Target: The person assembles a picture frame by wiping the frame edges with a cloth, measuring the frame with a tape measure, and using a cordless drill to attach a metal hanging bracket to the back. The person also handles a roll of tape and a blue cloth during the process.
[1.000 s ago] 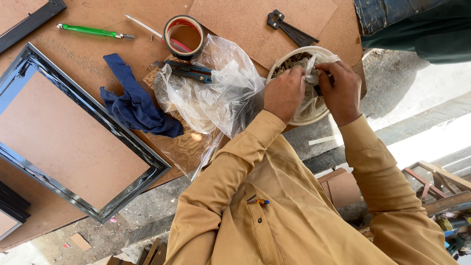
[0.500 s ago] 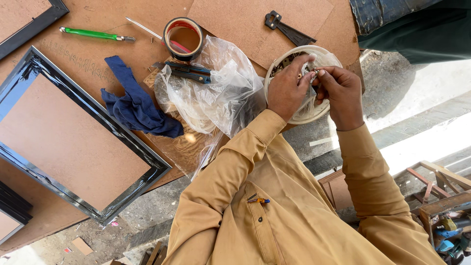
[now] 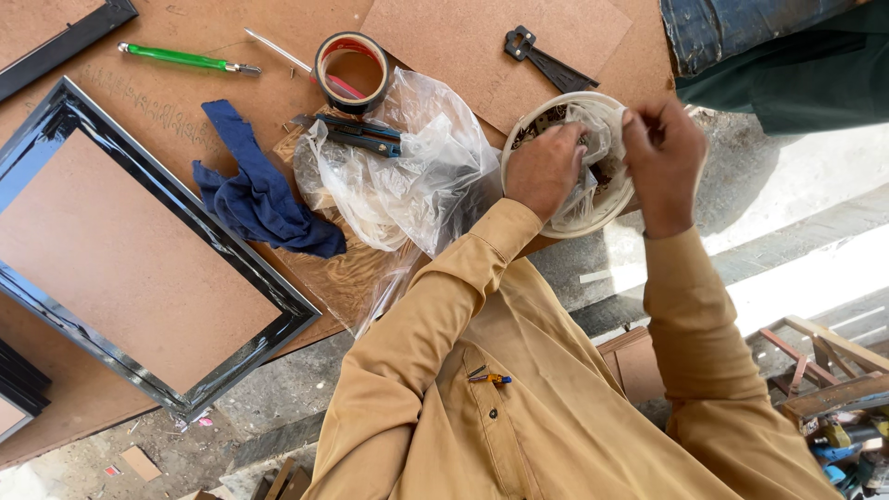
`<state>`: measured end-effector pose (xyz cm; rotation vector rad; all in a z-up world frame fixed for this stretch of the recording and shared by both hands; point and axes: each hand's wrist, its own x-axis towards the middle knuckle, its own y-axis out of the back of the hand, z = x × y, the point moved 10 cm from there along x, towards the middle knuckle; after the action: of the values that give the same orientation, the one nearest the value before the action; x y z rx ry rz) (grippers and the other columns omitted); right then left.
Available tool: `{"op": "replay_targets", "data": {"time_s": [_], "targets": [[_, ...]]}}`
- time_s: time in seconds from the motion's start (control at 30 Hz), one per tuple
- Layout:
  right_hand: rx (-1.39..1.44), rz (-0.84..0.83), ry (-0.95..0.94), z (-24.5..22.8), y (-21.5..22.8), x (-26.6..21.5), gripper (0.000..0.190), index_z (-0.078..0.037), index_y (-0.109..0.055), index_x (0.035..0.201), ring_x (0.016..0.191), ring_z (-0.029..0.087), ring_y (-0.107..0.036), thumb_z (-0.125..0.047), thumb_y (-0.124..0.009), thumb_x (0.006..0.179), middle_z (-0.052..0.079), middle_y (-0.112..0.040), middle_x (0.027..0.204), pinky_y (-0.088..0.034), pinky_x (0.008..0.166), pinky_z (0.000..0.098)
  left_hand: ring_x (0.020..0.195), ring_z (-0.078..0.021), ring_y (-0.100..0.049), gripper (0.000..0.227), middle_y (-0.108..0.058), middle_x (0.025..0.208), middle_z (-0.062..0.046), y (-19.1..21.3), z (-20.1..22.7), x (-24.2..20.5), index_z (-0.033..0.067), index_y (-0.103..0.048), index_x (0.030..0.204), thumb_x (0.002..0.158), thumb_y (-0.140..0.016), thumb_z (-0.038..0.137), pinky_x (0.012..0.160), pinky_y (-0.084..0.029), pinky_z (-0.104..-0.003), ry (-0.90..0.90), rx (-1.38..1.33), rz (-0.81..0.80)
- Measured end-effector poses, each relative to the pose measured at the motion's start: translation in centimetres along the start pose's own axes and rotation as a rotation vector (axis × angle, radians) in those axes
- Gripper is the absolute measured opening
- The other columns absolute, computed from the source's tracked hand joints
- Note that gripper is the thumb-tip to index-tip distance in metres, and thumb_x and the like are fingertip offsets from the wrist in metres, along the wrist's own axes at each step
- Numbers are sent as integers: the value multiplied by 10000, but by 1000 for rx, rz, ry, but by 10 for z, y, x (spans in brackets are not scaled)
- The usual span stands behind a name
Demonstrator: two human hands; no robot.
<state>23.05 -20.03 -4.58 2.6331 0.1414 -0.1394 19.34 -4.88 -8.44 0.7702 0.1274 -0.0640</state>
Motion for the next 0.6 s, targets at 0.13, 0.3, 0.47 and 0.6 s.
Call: {"op": "replay_targets", "data": {"time_s": [0.13, 0.3, 0.47, 0.6], "targets": [[-60, -89, 311, -19, -29, 65, 78, 3, -735, 1089, 733, 104, -635, -68, -705, 1079, 79, -712, 913, -514, 626, 287, 704, -256, -729, 210, -739, 972, -110, 8, 13, -11, 68, -664, 1158, 998, -604, 190, 667, -598, -382, -87, 7, 61], [-220, -278, 517, -44, -134, 124, 113, -48, -784, 1015, 698, 216, -719, -154, -756, 988, 123, -765, 876, -563, 667, 352, 871, -333, -708, 219, -706, 1127, -131, 55, 31, -50, 96, -626, 1173, 960, -576, 112, 727, -571, -421, -87, -190, 235], [-354, -460, 348, -52, -193, 135, 151, -80, -795, 950, 587, 208, -686, -117, -662, 1013, 97, -725, 719, -549, 621, 361, 996, -304, -671, 264, -647, 1167, -150, 106, 19, -104, 77, -557, 1292, 1037, -509, 30, 872, -553, -388, -89, -403, 308], [-107, -464, 312, -67, -182, 129, 101, -11, -757, 1004, 643, 140, -701, -20, -656, 998, 94, -741, 833, -559, 605, 294, 651, -156, -591, 228, -682, 921, -120, 103, -33, -135, 60, -611, 1275, 1064, -526, 55, 605, -504, -287, 344, -786, 194]]}}
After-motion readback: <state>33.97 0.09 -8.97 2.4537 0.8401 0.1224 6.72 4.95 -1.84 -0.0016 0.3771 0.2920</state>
